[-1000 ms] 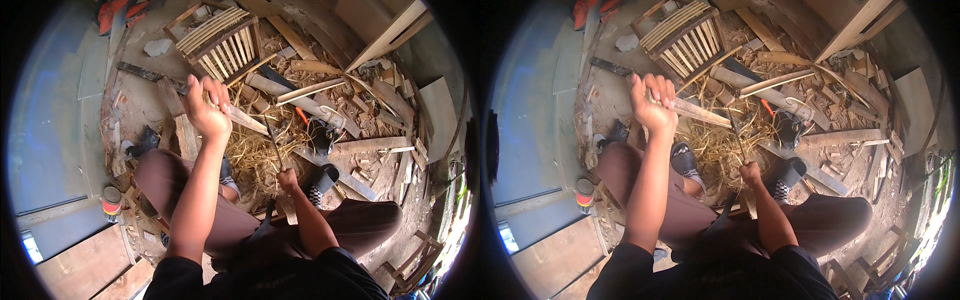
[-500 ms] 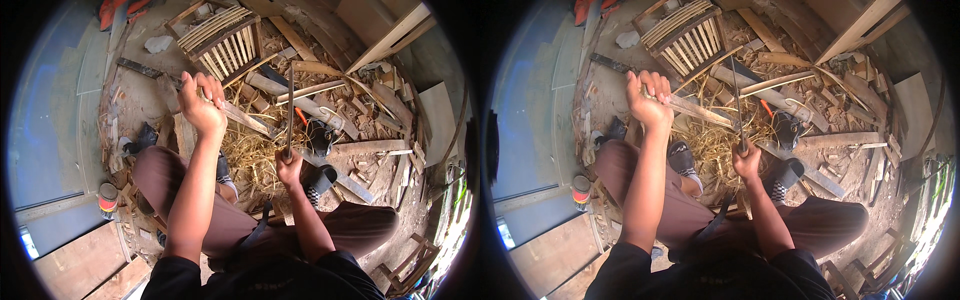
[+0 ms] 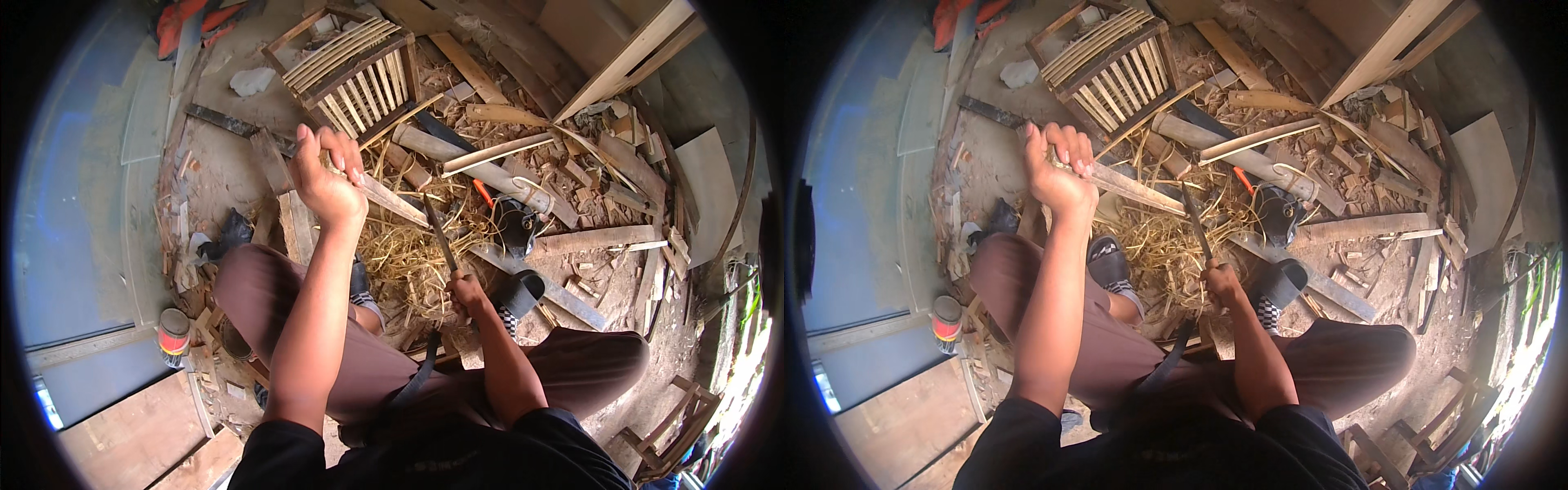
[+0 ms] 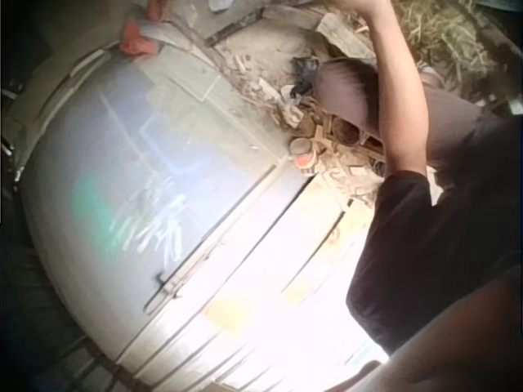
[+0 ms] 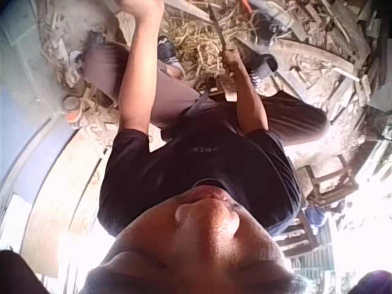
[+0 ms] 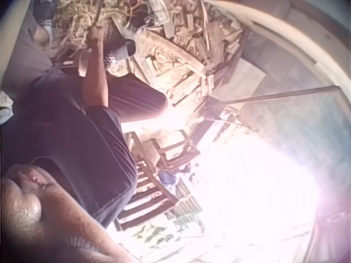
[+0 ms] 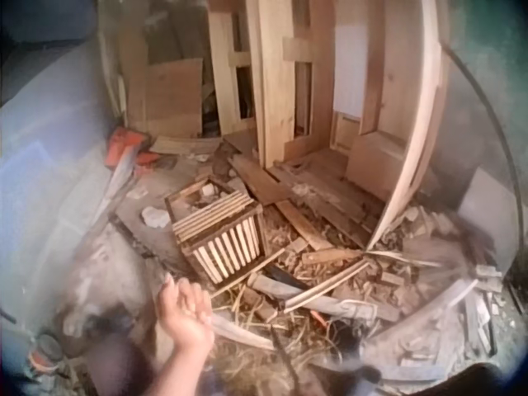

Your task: The person sits on the floor and uses a knife to shave thin strips from a bamboo stick. They repeatedly scrape the bamboo to produce fine shavings, occasionally pausing to inspect the stick.

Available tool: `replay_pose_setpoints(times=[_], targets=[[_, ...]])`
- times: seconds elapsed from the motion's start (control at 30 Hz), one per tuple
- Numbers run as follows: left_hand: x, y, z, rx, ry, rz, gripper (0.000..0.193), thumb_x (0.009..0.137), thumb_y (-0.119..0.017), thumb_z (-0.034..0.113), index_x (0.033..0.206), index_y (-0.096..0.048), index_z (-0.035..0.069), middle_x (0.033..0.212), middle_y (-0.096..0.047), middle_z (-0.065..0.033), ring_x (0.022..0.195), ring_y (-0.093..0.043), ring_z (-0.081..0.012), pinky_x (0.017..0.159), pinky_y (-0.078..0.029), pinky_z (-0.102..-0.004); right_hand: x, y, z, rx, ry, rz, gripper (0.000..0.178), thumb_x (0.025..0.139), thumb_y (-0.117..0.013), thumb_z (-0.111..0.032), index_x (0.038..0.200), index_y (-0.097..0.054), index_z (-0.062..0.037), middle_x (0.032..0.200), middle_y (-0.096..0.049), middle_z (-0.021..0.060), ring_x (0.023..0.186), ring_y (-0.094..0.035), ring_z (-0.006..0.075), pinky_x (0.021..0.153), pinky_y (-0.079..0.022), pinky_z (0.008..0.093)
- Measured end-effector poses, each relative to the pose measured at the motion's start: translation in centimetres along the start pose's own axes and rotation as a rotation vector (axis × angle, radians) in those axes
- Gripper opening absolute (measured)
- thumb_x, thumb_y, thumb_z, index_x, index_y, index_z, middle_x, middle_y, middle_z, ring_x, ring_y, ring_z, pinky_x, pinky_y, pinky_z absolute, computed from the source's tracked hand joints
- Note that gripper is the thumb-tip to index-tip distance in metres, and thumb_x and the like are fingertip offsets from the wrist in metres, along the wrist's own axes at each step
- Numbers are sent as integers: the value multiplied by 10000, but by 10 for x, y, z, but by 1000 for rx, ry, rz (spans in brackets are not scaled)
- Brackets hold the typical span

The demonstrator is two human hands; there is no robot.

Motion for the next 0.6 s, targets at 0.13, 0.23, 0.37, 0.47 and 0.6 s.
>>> replay_pose_setpoints(times=[0.13,0.23,0.37,0.47,0.6], targets=[[2,7,2,-18,14,93,553,1075,-384,427,604,-319,144,477,-281,-6,407,-240,-127,413,-220,-283,-39,8,-78,-515,553,475,183,774,-666,-153,758,-650,29,608,-604,150,554,-626,248,598,-503,438],[6,21,5,-43,11,122,559,1076,-386,413,593,-318,141,471,-277,-16,404,-236,-137,412,-224,-291,-62,-7,-110,-376,602,482,226,768,-666,-156,724,-600,56,577,-565,149,538,-560,190,561,-474,406],[8,22,10,-57,-44,60,572,1085,-390,405,586,-316,136,466,-287,-15,374,-250,-132,410,-213,-291,-91,-14,-135,-258,766,508,213,790,-667,-118,695,-541,26,566,-527,103,567,-474,112,541,-441,362],[14,26,9,-54,-26,61,579,1084,-389,415,583,-313,137,466,-285,-14,375,-248,-133,410,-213,-294,-114,-26,-155,-221,938,501,205,812,-673,-86,712,-524,12,557,-495,110,564,-438,93,524,-424,350],[21,24,6,-47,-9,54,585,1084,-385,425,581,-309,137,467,-281,-11,375,-242,-133,412,-216,-294,-77,-22,-121,-328,880,525,180,841,-652,-96,744,-576,34,598,-589,165,527,-540,177,548,-476,393]])
Point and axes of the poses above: each hand's wrist, its own x-axis towards the middle knuckle, its own y-axis out of the back of the hand, z = x × y, the point moved 10 cm from there along x, towards the middle knuckle
